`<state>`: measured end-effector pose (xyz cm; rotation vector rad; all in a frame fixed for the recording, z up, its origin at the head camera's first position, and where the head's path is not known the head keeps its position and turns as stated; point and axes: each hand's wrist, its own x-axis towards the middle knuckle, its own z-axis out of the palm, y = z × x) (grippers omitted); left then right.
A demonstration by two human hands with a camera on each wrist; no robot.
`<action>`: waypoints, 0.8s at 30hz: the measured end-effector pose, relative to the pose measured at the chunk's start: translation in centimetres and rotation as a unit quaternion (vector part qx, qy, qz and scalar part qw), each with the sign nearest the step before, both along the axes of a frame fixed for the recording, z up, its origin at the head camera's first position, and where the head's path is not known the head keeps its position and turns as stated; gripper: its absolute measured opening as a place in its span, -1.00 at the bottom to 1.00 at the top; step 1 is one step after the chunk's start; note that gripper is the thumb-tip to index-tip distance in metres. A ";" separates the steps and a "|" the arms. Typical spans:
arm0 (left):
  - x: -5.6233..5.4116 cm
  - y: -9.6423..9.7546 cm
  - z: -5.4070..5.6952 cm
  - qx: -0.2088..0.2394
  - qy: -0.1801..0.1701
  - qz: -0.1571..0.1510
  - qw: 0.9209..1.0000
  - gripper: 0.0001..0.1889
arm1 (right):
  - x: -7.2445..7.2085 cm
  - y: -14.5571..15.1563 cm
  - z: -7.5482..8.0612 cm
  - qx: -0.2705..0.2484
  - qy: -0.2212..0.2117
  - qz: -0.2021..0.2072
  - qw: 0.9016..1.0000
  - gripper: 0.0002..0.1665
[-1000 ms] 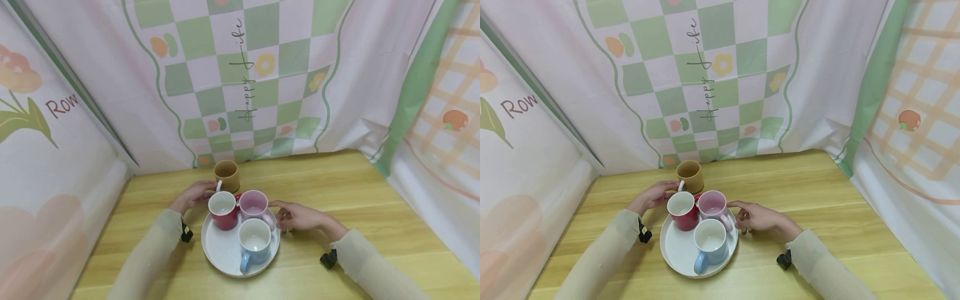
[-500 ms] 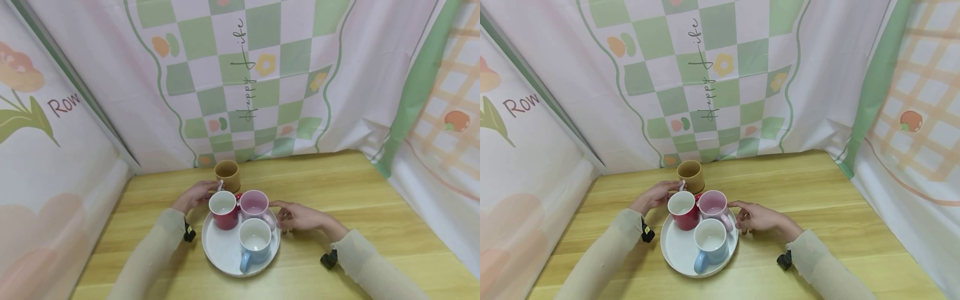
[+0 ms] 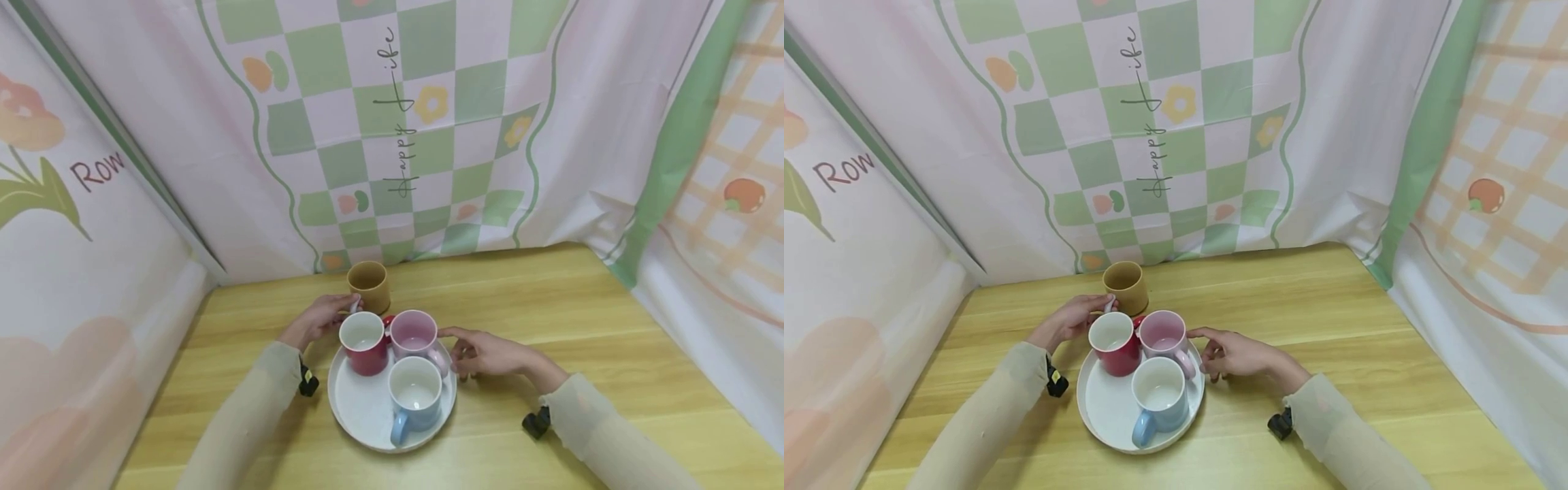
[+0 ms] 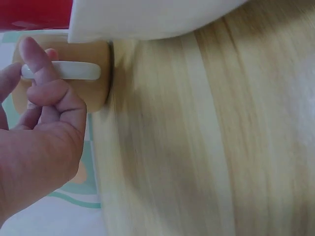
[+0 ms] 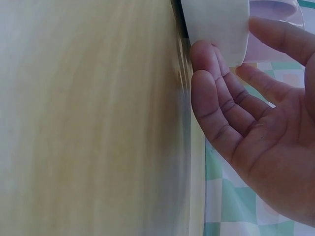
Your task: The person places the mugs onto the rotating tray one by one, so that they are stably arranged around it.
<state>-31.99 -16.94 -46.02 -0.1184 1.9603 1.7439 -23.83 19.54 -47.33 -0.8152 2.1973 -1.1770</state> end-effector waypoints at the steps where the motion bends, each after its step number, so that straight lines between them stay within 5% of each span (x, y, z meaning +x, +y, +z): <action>1: 0.0 0.0 0.1 0.002 0.000 0.002 1.000 -0.52 | 0.0 0.0 0.0 0.000 0.000 0.000 1.000 -0.15; 14: -0.1 0.3 0.0 0.065 -0.018 0.022 0.997 -0.63 | 0.0 -0.1 0.1 -0.003 -0.004 0.002 1.000 -0.16; 24: 0.0 -0.2 -0.8 0.034 0.012 0.020 0.999 -0.52 | 0.0 0.0 0.0 -0.003 -0.003 0.001 1.000 -0.16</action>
